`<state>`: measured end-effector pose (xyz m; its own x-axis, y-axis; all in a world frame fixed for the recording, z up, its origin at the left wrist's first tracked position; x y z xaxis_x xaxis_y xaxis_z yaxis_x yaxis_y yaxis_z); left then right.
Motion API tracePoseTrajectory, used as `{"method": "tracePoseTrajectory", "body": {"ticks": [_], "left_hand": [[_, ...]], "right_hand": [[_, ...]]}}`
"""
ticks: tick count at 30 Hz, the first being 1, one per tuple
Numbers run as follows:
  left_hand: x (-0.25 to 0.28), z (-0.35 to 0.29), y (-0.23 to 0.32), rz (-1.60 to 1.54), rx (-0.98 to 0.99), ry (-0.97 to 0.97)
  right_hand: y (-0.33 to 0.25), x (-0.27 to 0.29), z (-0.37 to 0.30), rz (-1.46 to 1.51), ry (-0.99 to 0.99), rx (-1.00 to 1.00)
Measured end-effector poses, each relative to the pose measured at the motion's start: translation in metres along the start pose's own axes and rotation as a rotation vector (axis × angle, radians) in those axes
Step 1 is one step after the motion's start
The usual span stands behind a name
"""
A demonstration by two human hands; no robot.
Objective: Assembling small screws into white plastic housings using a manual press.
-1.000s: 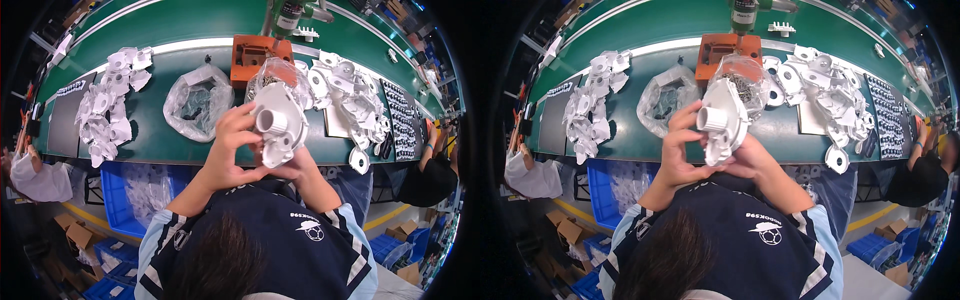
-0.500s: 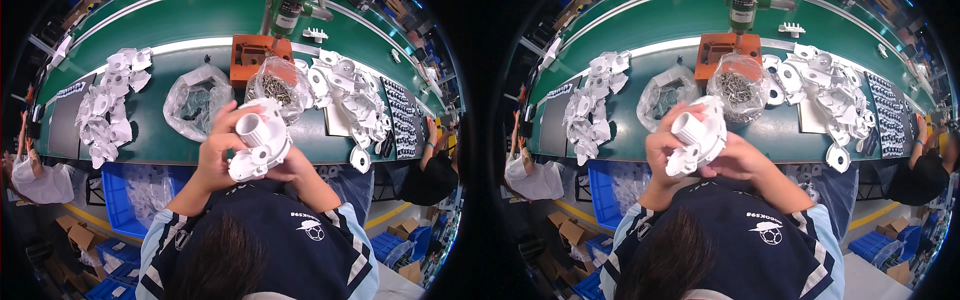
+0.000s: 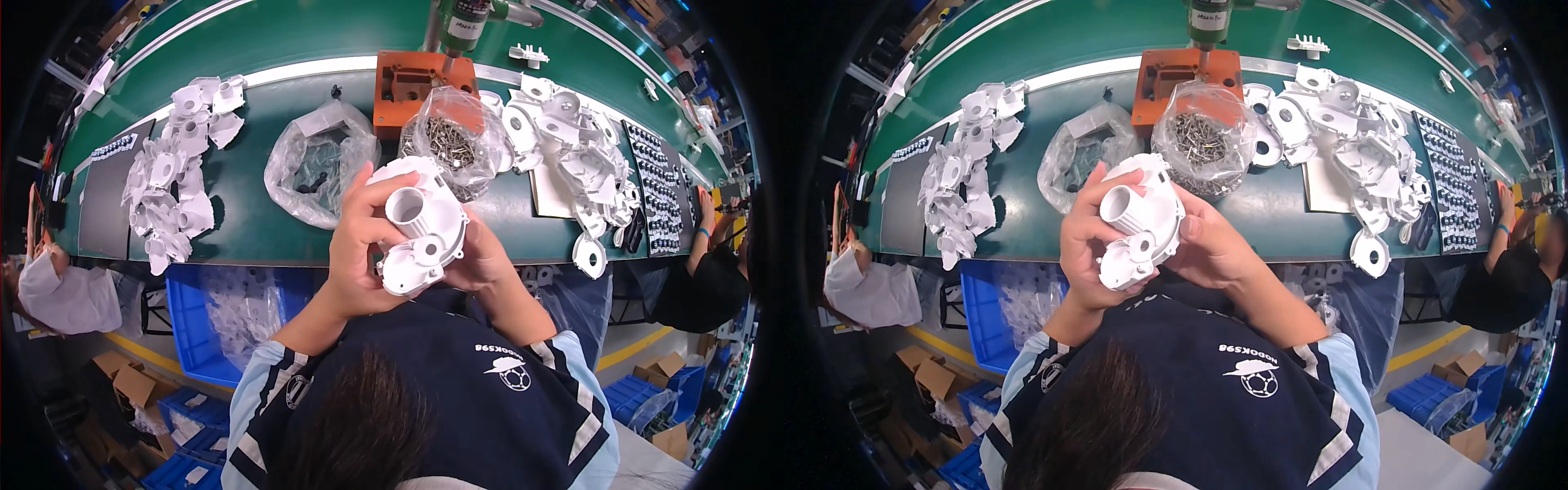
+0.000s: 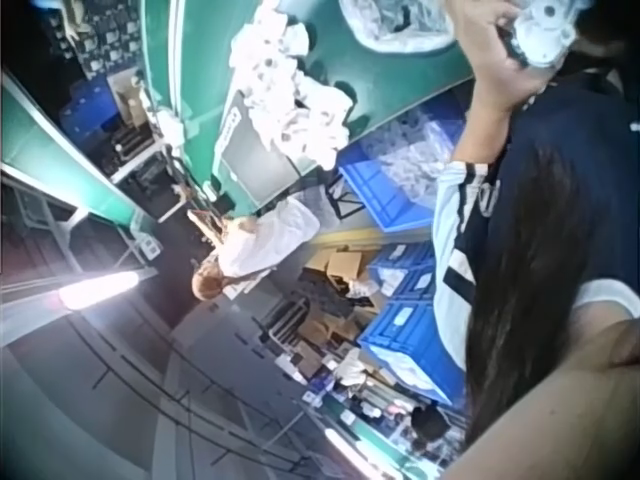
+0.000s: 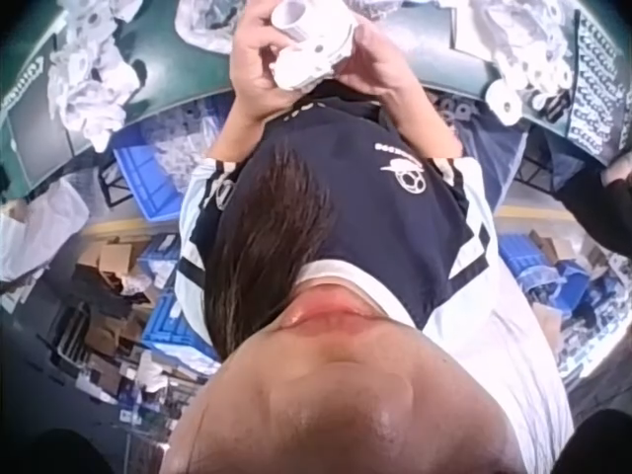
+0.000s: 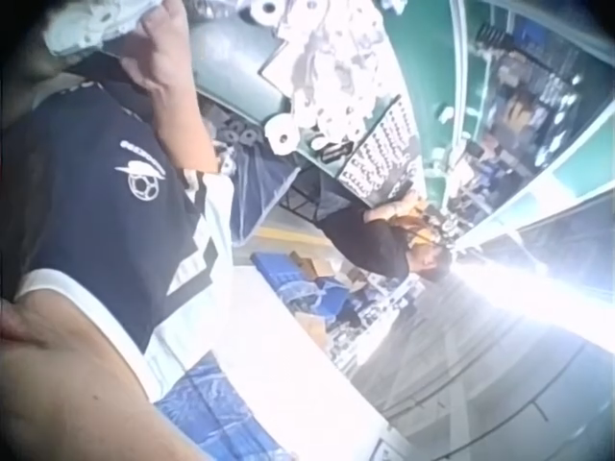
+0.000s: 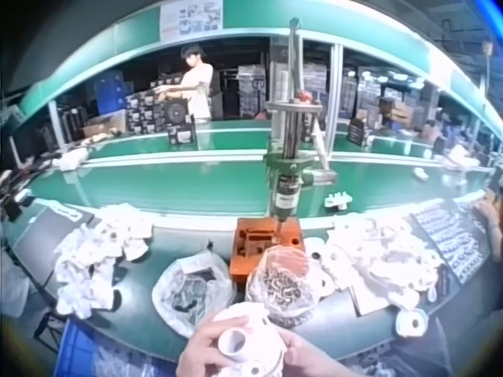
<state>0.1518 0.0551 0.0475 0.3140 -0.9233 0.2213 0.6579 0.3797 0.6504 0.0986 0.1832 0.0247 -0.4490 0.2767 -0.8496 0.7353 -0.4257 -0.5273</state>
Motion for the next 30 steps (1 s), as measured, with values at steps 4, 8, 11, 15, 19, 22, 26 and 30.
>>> {"method": "tracePoseTrajectory", "body": {"ticks": [4,8,11,15,19,22,26,30], "left_hand": [[0.000,0.001,0.003,0.024,-0.007,-0.028],[-0.001,0.000,0.005,-0.066,0.039,0.002],[0.001,0.004,0.002,-0.069,0.076,0.037],[0.001,-0.001,-0.005,-0.334,0.177,0.138],[0.002,0.001,0.002,-0.191,0.041,0.111],[0.003,0.004,0.006,0.066,-0.055,0.031],[0.006,-0.001,0.002,0.072,-0.060,0.009],[-0.001,-0.006,0.002,0.038,-0.036,0.017]], "right_hand": [[0.003,0.003,0.002,0.028,-0.019,0.076],[0.002,0.000,0.003,-0.042,-0.035,0.094],[-0.001,-0.005,0.003,-0.008,0.004,0.060],[0.000,-0.005,0.002,0.032,0.014,0.032],[0.001,-0.008,0.001,0.025,0.000,0.022],[0.001,-0.006,0.001,0.067,0.012,0.027],[0.004,-0.002,0.000,0.101,0.008,0.003],[0.005,0.005,-0.002,0.121,-0.010,-0.028]]}}
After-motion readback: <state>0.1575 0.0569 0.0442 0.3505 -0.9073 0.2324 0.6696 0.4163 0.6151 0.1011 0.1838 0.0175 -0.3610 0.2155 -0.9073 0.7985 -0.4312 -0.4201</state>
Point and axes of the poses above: each hand's wrist, its own z-axis towards the middle knuckle, its own x-axis out of the back of the hand, y = z × x, the point moved 3 cm from there along z, towards the middle knuckle, and after that the axes turned 2 degrees about z, right-handed, at the moved point
